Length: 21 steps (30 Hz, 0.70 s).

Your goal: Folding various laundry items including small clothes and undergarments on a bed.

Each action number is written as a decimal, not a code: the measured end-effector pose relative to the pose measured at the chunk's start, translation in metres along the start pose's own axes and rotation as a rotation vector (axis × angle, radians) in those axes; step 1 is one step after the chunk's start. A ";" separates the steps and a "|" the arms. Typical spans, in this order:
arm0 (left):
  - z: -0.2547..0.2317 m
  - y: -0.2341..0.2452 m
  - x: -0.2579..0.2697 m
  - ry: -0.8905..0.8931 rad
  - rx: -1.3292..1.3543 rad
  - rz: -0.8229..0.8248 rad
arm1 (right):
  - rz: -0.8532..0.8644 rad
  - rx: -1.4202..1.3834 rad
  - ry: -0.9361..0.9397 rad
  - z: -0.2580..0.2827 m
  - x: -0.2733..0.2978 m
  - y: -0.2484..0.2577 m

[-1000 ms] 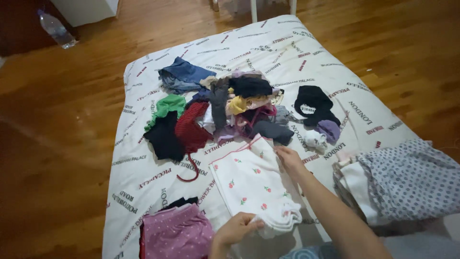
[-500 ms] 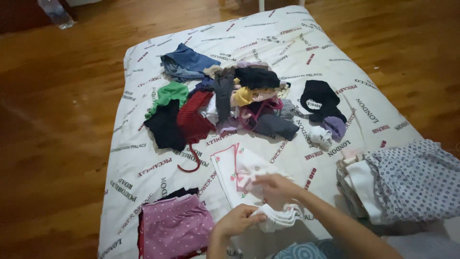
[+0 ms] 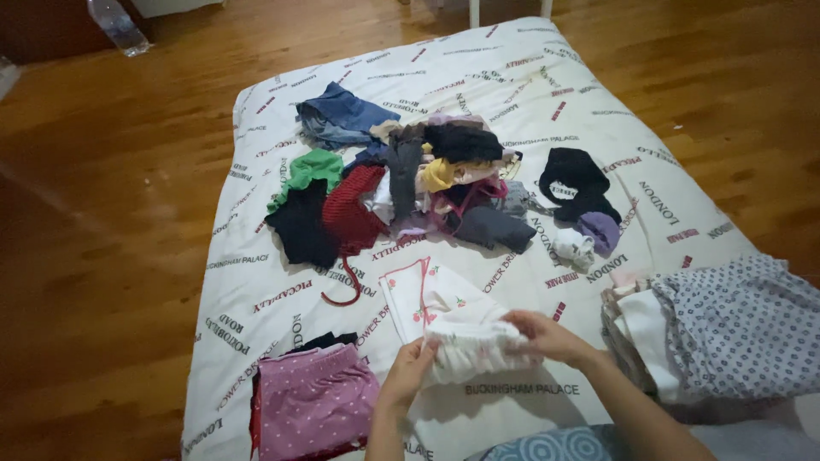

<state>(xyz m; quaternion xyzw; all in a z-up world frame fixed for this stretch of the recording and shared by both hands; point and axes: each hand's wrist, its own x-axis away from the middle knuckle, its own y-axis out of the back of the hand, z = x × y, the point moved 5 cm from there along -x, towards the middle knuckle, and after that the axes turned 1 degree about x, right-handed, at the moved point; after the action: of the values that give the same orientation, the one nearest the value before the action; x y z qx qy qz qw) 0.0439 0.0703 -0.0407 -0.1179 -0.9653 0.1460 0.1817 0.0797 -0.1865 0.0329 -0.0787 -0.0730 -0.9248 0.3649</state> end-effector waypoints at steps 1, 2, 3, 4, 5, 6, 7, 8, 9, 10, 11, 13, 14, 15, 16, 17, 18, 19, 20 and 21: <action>-0.012 -0.004 0.001 0.001 -0.003 -0.004 | 0.003 -0.003 0.003 -0.001 -0.012 0.003; -0.025 -0.004 0.003 -0.004 -0.021 -0.089 | -0.135 -0.048 -0.175 -0.010 -0.022 0.012; -0.038 -0.005 0.004 -0.010 -0.039 -0.175 | -0.273 -0.092 -0.351 -0.019 -0.031 0.021; -0.036 0.004 -0.003 -0.012 -0.042 -0.180 | -0.269 -0.094 -0.347 -0.026 -0.048 0.025; -0.035 0.013 -0.012 -0.059 -0.045 -0.239 | -0.313 -0.024 -0.238 -0.028 -0.064 0.033; -0.034 0.022 -0.021 -0.106 -0.047 -0.299 | -0.357 0.045 -0.129 -0.030 -0.080 0.042; -0.029 0.032 -0.037 -0.110 -0.047 -0.296 | -0.360 0.047 -0.126 -0.033 -0.096 0.047; -0.027 0.044 -0.052 -0.168 -0.050 -0.346 | -0.401 0.100 -0.055 -0.033 -0.111 0.053; -0.022 0.057 -0.064 -0.219 -0.052 -0.396 | -0.440 0.149 0.010 -0.035 -0.123 0.057; -0.015 0.065 -0.079 -0.217 -0.051 -0.394 | -0.442 0.149 0.008 -0.037 -0.132 0.057; -0.010 0.077 -0.091 -0.251 -0.136 -0.462 | -0.510 0.230 0.050 -0.036 -0.139 0.058; -0.003 0.085 -0.101 -0.278 -0.219 -0.527 | -0.578 0.311 0.084 -0.036 -0.149 0.056; -0.006 0.085 -0.095 -0.311 -0.400 -0.658 | -0.599 0.300 -0.062 -0.044 -0.150 0.054; -0.013 0.082 -0.092 -0.352 -0.584 -0.784 | -0.623 0.292 -0.200 -0.049 -0.153 0.056; -0.014 0.076 -0.092 -0.354 -0.580 -0.780 | -0.628 0.295 -0.201 -0.061 -0.156 0.057; -0.015 0.073 -0.089 -0.287 -0.719 -0.881 | -0.673 0.376 -0.203 -0.070 -0.158 0.058; -0.017 0.069 -0.086 -0.217 -0.858 -0.980 | -0.717 0.460 -0.203 -0.079 -0.160 0.059; -0.019 0.062 -0.077 -0.217 -0.858 -0.977 | -0.718 0.459 -0.206 -0.089 -0.156 0.058; -0.015 0.056 -0.069 -0.106 -0.817 -0.944 | -0.688 0.469 -0.235 -0.099 -0.153 0.055; -0.017 0.050 -0.064 -0.006 -0.773 -0.914 | -0.659 0.482 -0.256 -0.105 -0.153 0.056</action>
<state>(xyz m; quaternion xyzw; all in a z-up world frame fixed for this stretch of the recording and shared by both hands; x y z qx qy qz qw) 0.1175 0.1030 -0.0628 0.2520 -0.9019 -0.3083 0.1675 0.2192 -0.1458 -0.0960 -0.0779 -0.3530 -0.9313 0.0460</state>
